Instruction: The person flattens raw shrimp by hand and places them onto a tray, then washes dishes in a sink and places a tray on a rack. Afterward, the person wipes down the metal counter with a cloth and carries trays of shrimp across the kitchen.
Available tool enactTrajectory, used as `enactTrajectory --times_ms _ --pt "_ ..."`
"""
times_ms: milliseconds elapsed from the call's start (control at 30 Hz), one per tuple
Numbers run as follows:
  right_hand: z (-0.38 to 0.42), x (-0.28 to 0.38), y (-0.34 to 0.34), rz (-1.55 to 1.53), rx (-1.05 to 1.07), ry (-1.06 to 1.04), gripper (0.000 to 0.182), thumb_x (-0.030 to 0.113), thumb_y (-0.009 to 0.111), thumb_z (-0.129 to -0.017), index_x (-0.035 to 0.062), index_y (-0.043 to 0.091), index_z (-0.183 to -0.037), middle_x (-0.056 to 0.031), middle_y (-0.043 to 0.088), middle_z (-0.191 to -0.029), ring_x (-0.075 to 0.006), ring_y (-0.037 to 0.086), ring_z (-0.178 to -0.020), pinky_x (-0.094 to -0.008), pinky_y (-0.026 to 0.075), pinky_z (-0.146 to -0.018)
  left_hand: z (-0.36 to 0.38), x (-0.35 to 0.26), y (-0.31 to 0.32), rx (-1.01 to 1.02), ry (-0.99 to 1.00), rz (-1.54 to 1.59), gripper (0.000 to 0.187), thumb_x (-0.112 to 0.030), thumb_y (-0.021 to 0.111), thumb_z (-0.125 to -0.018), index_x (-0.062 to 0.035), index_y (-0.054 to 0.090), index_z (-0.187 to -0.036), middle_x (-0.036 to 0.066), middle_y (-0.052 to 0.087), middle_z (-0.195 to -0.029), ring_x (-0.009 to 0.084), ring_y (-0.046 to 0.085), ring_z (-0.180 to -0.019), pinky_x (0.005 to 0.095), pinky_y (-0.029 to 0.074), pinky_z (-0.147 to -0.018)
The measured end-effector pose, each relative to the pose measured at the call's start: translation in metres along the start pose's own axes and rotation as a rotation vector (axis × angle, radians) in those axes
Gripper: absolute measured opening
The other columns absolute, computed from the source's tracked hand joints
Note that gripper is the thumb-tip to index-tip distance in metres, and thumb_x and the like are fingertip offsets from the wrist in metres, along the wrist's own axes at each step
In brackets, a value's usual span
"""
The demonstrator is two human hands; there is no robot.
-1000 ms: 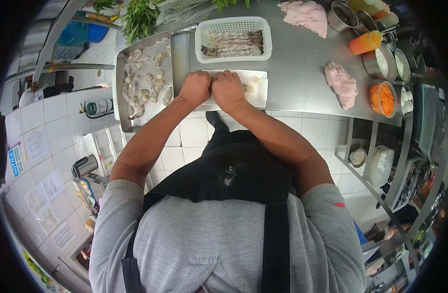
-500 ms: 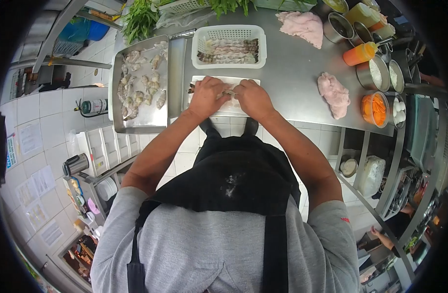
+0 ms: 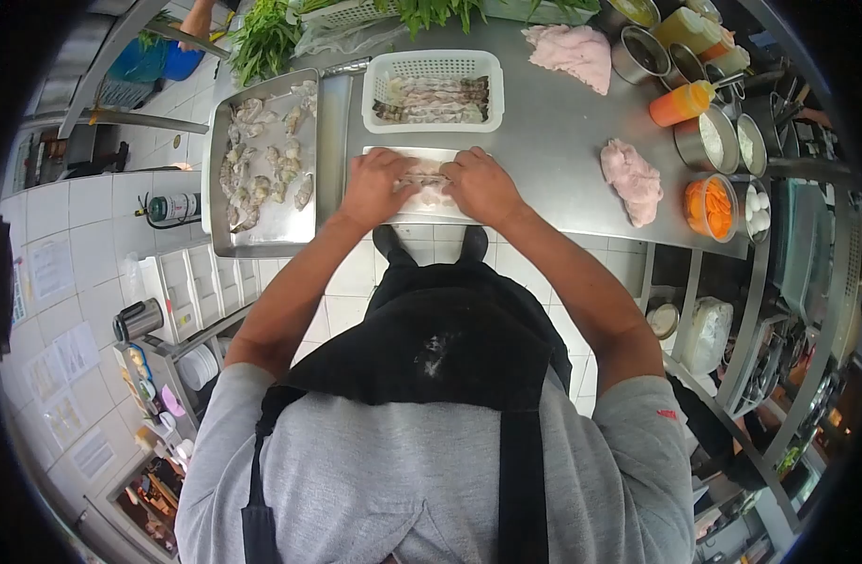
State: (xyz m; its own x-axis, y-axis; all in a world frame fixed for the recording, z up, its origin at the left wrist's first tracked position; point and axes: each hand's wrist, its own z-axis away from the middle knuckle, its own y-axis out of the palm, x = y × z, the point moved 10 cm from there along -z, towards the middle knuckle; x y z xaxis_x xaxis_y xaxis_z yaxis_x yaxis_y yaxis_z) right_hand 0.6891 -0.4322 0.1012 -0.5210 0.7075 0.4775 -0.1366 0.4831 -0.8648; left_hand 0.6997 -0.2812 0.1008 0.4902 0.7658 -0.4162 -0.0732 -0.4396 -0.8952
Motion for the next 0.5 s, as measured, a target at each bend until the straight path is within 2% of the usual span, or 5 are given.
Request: enactTrajectory --times_ms 33,100,133,200,500 --pt "-0.006 0.004 0.001 0.001 0.005 -0.008 0.014 0.016 0.075 -0.088 0.0086 0.075 -0.099 -0.0089 0.067 -0.101 -0.0317 0.065 -0.108 -0.0443 0.054 -0.095 0.007 0.013 -0.012 -0.049 -0.034 -0.042 0.023 -0.021 0.081 -0.085 -0.0208 0.083 -0.108 -0.003 0.073 -0.104 0.0221 0.062 -0.115 0.049 0.041 -0.096" --pt "-0.013 0.013 0.001 -0.068 -0.107 0.055 0.014 0.018 0.076 -0.088 0.009 0.075 -0.098 -0.0096 0.068 -0.102 -0.0332 0.063 -0.11 -0.0464 0.05 -0.098 0.013 0.03 -0.012 0.035 -0.06 -0.125 0.022 -0.02 0.081 -0.085 -0.0203 0.083 -0.107 -0.003 0.073 -0.103 0.0215 0.061 -0.117 0.0478 0.041 -0.096" --pt "-0.018 0.017 0.006 -0.07 -0.099 0.055 0.014 0.018 0.076 -0.088 0.009 0.075 -0.098 -0.0096 0.068 -0.102 -0.0332 0.063 -0.11 -0.0464 0.05 -0.098 0.014 0.033 -0.011 0.065 -0.044 -0.131 0.021 -0.02 0.081 -0.085 -0.0202 0.083 -0.106 -0.003 0.073 -0.104 0.0214 0.061 -0.117 0.0476 0.041 -0.097" --pt "-0.034 0.01 0.031 -0.05 0.096 0.139 0.011 0.017 0.076 -0.089 0.0087 0.076 -0.096 -0.0107 0.068 -0.1 -0.0336 0.064 -0.108 -0.0471 0.049 -0.096 0.01 0.037 -0.012 0.082 -0.023 -0.145 0.016 -0.019 0.079 -0.086 -0.02 0.083 -0.102 -0.003 0.074 -0.104 0.0216 0.06 -0.119 0.0479 0.04 -0.1" --pt "-0.037 0.013 0.039 -0.126 0.043 0.079 0.007 0.011 0.07 -0.091 0.0052 0.074 -0.09 -0.0134 0.068 -0.096 -0.0363 0.064 -0.101 -0.0483 0.05 -0.093 0.015 0.045 -0.012 0.066 -0.077 -0.106 0.019 -0.019 0.08 -0.085 -0.0195 0.082 -0.104 -0.002 0.074 -0.107 0.0217 0.06 -0.12 0.0476 0.042 -0.097"
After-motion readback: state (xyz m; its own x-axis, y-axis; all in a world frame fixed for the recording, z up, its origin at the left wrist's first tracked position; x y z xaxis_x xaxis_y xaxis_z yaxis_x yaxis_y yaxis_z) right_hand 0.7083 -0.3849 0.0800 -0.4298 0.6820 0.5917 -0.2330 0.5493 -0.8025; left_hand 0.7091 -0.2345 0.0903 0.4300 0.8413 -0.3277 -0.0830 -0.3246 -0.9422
